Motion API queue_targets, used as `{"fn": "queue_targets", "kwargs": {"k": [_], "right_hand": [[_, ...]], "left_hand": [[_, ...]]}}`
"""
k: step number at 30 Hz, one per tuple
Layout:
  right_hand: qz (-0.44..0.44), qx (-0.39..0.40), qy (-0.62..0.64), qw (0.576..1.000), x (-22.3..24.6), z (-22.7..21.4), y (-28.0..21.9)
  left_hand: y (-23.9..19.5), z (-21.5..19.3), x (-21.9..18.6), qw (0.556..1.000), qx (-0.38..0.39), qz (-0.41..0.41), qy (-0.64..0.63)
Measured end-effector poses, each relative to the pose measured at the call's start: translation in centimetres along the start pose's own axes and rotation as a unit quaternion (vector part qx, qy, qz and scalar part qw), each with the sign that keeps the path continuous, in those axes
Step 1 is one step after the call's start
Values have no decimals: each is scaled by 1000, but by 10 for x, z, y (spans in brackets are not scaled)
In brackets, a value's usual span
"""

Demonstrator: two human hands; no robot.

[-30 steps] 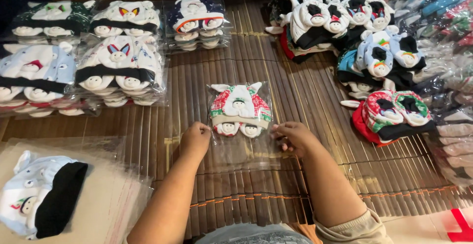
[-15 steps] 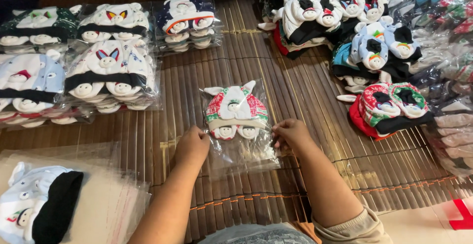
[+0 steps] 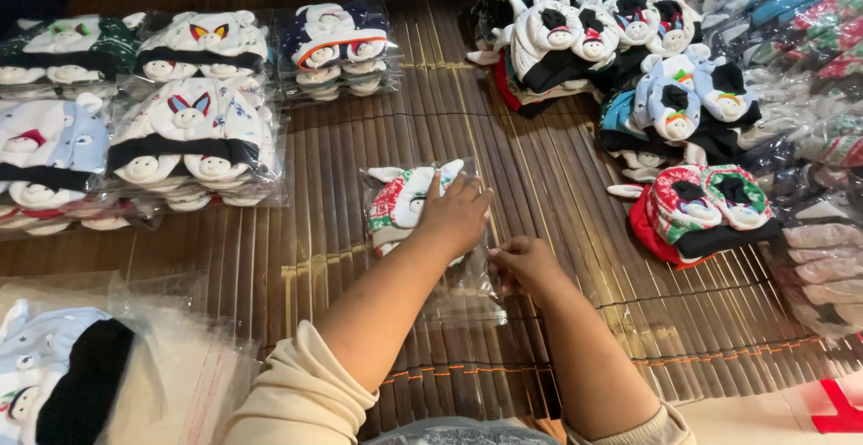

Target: Packaging baby hats and mittens into clear plastic bags.

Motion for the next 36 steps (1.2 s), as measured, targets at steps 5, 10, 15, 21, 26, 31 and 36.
{"fn": "queue_targets", "kwargs": {"k": [5, 10, 15, 21, 26, 31, 36], "right_hand": [[-6, -32, -79, 996, -19, -10, 15], [-15, -53, -149, 987, -9, -5, 1], [10, -36, -283, 959, 15, 1, -11], [16, 49, -92, 994, 29, 7, -13], [35, 87, -25, 995, 44, 16, -25], [38, 110, -8, 993, 38, 18, -17], [41, 119, 15, 992, 18, 10, -2]], "left_hand": [[6, 16, 10, 993, 110, -47, -3], [0, 13, 9, 995, 90, -36, -16], [-29, -5, 17, 991, -118, 43, -47], [-122, 6, 110, 941, -226, -232, -96], [-167, 103, 190, 878, 56, -391, -270], [-166, 115, 183, 853, 42, -359, -377], [-162, 120, 169, 847, 36, -324, -420]]}}
Point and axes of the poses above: each hand's wrist, its own y-axis towards the middle knuckle, its own z-axis out of the palm, x = y × z, the point moved 8 cm from there along y, towards the middle knuckle, and after that the axes turned 14 degrees about x, right-handed, at the moved point
